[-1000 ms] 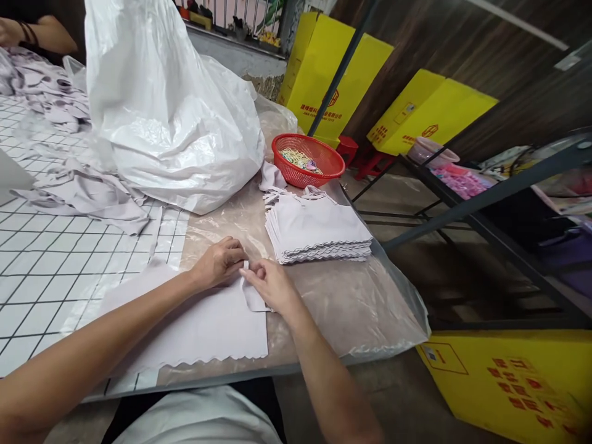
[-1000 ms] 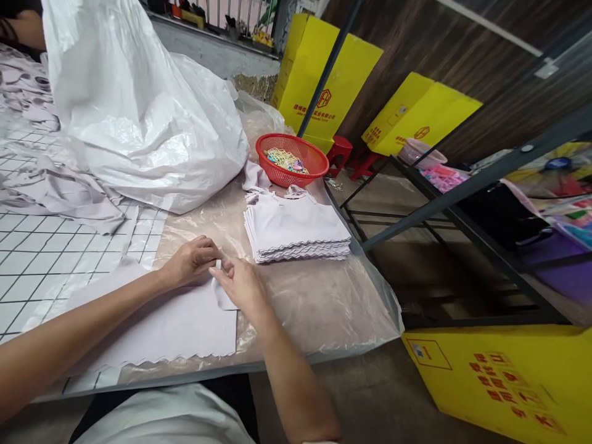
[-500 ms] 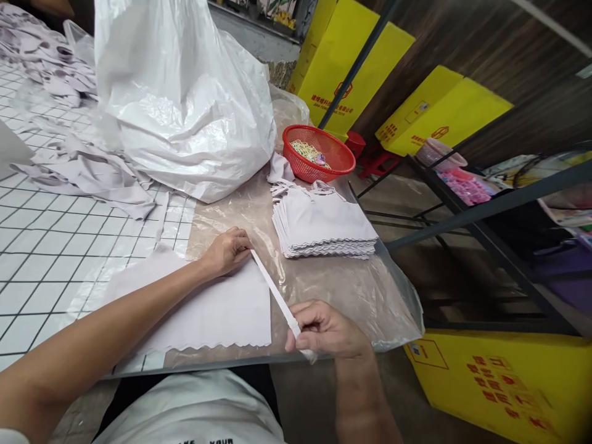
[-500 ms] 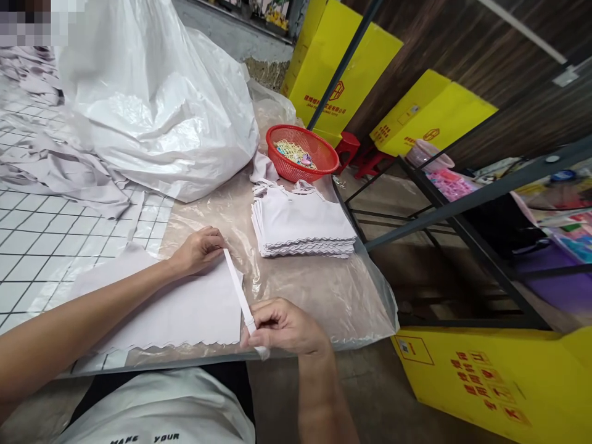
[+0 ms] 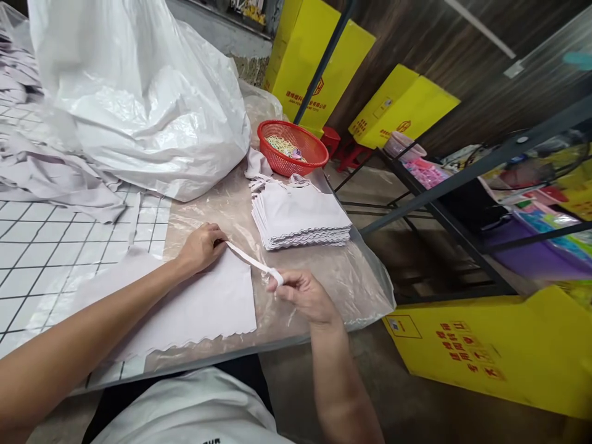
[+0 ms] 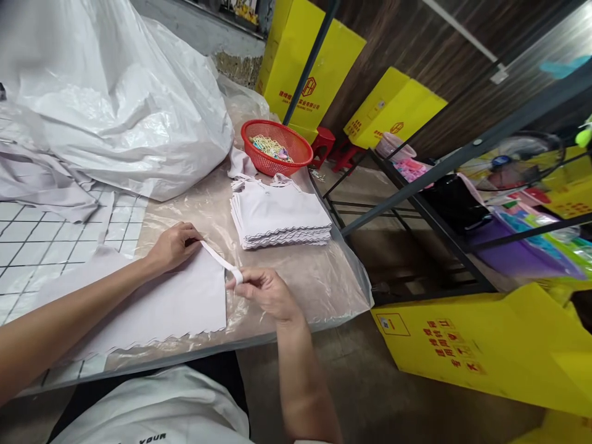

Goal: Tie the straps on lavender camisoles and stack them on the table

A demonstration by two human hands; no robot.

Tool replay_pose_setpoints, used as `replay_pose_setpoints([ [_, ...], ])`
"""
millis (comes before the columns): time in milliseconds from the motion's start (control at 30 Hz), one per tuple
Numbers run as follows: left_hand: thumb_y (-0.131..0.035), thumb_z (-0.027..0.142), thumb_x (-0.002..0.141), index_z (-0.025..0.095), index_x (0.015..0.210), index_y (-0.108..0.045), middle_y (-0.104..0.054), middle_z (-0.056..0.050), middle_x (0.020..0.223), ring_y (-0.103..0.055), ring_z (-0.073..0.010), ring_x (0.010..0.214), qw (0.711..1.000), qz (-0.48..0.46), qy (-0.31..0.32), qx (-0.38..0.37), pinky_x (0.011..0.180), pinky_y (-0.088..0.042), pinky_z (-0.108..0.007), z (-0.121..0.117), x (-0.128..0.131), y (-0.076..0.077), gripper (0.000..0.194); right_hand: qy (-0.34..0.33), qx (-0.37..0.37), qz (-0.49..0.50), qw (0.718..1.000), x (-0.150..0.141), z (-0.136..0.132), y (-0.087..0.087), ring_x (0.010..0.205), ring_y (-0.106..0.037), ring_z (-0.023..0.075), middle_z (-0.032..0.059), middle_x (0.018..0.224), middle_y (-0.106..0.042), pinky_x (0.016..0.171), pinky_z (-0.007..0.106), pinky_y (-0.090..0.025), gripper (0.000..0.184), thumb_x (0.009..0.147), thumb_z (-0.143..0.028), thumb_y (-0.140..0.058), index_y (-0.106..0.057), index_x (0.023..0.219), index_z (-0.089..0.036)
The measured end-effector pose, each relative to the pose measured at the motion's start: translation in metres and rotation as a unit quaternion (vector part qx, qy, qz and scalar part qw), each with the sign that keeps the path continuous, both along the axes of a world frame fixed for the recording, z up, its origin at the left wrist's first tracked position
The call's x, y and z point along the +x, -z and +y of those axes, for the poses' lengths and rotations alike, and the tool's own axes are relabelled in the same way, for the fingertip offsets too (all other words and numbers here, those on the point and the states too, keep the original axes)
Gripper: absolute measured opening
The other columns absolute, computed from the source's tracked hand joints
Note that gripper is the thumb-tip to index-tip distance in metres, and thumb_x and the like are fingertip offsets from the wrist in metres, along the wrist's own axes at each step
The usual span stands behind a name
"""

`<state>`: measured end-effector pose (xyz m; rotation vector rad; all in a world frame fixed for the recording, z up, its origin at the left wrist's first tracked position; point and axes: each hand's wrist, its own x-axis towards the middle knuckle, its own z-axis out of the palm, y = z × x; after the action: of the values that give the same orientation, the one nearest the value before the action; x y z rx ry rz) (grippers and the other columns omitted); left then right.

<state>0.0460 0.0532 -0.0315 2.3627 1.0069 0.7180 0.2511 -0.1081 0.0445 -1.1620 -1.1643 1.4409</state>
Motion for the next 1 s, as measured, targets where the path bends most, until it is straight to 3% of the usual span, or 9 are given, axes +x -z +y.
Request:
replay_pose_setpoints([
  [133,-0.055,0.028,0.083,0.015,0.097,-0.069,-0.066,-0.011,0.095,-0.062,-0.0261,0.088,0.998,0.058,-0.025,0.000,0.076,-0.050,-0.036,-0.003,-0.012,-0.017,0.023,0.076,-0.029,0.011,0.997,-0.012,0.031,0.001,0.055,-0.042,0.0075,-0.0025,0.063,-0.061,0.050,0.022,-0.031,0.030,0.064,-0.044,-0.086,-0.078,0.079,-0.019],
  [200,-0.054,0.031,0.085,0.015,0.094,-0.067,-0.065,-0.010,0.093,-0.061,-0.0254,0.086,0.997,0.076,-0.021,-0.003,0.073,-0.049,-0.035,-0.008,-0.024,-0.026,0.022,0.092,-0.021,0.026,0.995,-0.017,0.048,0.001,0.055,-0.044,0.0068,-0.0022,0.067,-0.064,0.050,0.021,-0.033,0.031,0.061,-0.044,-0.088,-0.076,0.076,-0.019],
  [300,-0.054,0.036,0.089,0.016,0.083,-0.065,-0.065,-0.009,0.086,-0.060,-0.0233,0.082,0.996,0.088,0.016,-0.023,0.071,-0.047,-0.033,-0.023,-0.044,-0.033,0.023,0.089,-0.003,0.032,0.995,-0.023,0.069,0.003,0.057,-0.048,0.0069,-0.0022,0.071,-0.067,0.054,0.021,-0.039,0.030,0.059,-0.043,-0.088,-0.075,0.074,-0.020],
  [433,-0.067,0.043,0.084,0.016,0.085,-0.064,-0.064,-0.009,0.087,-0.056,-0.0236,0.083,0.994,0.096,0.034,-0.044,0.072,-0.045,-0.034,-0.045,-0.054,-0.029,0.028,0.069,0.026,-0.015,0.997,-0.032,0.086,0.021,0.064,-0.054,0.0100,-0.0016,0.073,-0.068,0.062,0.024,-0.045,0.028,0.064,-0.042,-0.084,-0.076,0.079,-0.020],
  [567,-0.073,0.034,0.080,0.016,0.089,-0.065,-0.063,-0.007,0.086,-0.054,-0.0235,0.085,0.993,0.096,0.032,-0.064,0.074,-0.041,-0.035,-0.052,-0.049,-0.025,0.022,-0.005,0.040,-0.090,0.995,-0.042,0.088,0.040,0.075,-0.060,0.0144,0.0011,0.081,-0.070,0.070,0.026,-0.047,0.024,0.071,-0.039,-0.078,-0.075,0.083,-0.019],
  [700,-0.072,0.022,0.079,0.017,0.084,-0.066,-0.064,-0.005,0.086,-0.054,-0.0231,0.086,0.990,0.089,0.038,-0.104,0.077,-0.038,-0.036,-0.053,-0.045,-0.025,0.009,-0.081,0.058,-0.175,0.980,-0.045,0.083,0.044,0.068,-0.054,0.0121,-0.0003,0.076,-0.065,0.063,0.024,-0.042,0.017,0.079,-0.033,-0.070,-0.071,0.083,-0.017],
  [800,-0.069,0.018,0.078,0.017,0.079,-0.065,-0.065,-0.004,0.084,-0.056,-0.0220,0.085,0.988,0.072,0.041,-0.128,0.079,-0.036,-0.036,-0.055,-0.046,-0.025,0.005,-0.105,0.082,-0.216,0.967,-0.045,0.081,0.044,0.064,-0.050,0.0105,-0.0016,0.072,-0.060,0.060,0.023,-0.039,0.013,0.082,-0.029,-0.067,-0.067,0.080,-0.016],
  [1000,-0.073,0.020,0.076,0.018,0.083,-0.068,-0.067,-0.003,0.085,-0.057,-0.0232,0.088,0.987,0.076,0.037,-0.136,0.082,-0.034,-0.037,-0.056,-0.049,-0.024,0.009,-0.133,0.141,-0.233,0.953,-0.050,0.080,0.049,0.068,-0.053,0.0120,-0.0004,0.074,-0.059,0.065,0.023,-0.043,0.009,0.084,-0.025,-0.063,-0.064,0.079,-0.018],
])
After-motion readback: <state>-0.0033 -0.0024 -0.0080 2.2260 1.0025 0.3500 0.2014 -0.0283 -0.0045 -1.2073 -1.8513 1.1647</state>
